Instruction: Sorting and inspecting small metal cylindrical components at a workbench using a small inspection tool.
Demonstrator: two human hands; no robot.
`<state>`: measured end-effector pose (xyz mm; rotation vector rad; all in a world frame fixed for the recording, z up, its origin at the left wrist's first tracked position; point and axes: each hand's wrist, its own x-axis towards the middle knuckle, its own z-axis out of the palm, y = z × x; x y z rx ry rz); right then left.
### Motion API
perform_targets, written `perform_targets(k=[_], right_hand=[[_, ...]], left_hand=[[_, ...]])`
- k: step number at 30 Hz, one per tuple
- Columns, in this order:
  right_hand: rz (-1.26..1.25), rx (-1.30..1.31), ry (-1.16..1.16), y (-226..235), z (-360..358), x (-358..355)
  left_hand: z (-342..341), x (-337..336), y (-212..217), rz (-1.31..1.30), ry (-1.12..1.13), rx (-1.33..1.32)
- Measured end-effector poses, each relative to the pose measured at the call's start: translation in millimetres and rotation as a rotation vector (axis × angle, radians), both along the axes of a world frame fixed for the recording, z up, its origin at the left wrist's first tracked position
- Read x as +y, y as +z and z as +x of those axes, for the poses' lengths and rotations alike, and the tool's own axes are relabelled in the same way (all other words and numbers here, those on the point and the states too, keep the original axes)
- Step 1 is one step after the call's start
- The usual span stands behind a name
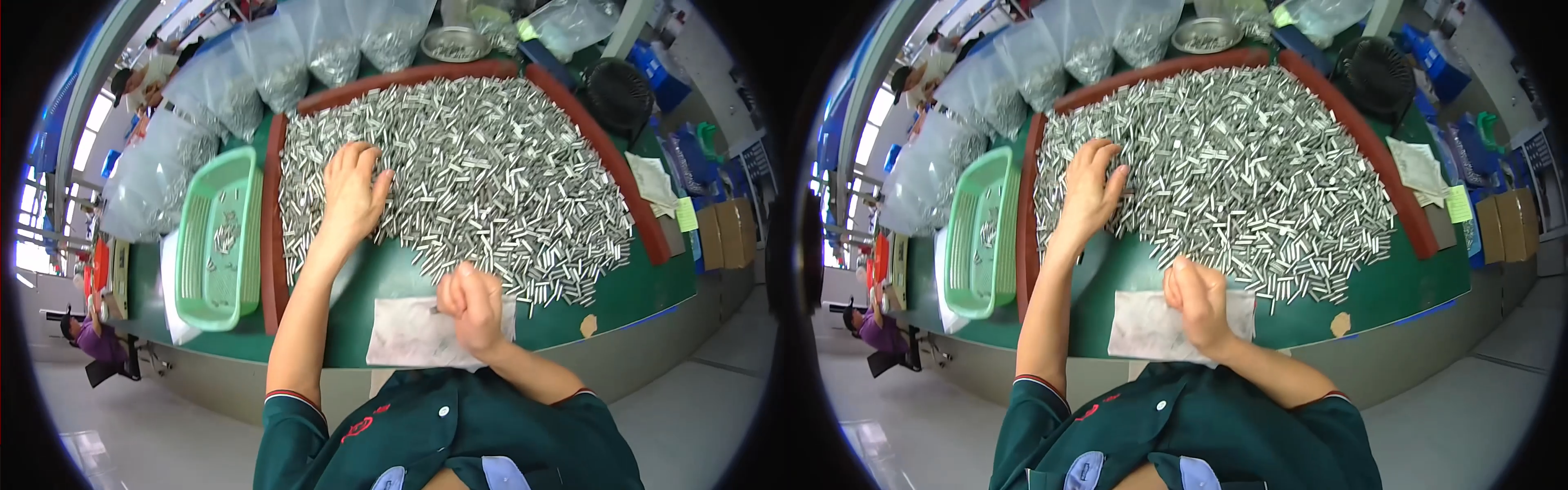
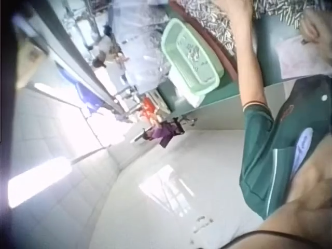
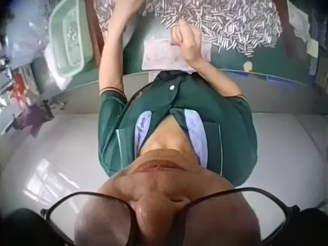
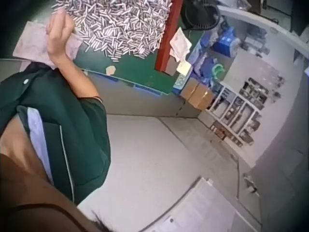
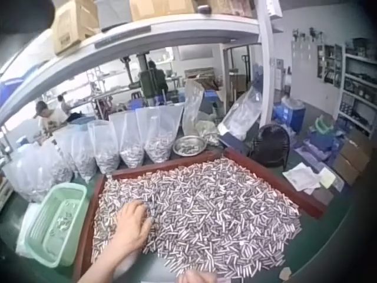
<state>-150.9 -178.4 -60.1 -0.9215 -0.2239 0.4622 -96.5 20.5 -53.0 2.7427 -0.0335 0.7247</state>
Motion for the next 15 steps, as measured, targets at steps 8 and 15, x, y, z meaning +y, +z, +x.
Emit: perform_targets(k=[8, 15], right_hand=[[-0.005, -0.042, 0.028, 1, 0, -3], [-0.016, -0.043, 0.029, 3, 3, -2]], left_hand=[[96, -52, 3, 0.087, -0.369, -0.063], [108, -95, -13, 0.132, -0.512, 0.101]])
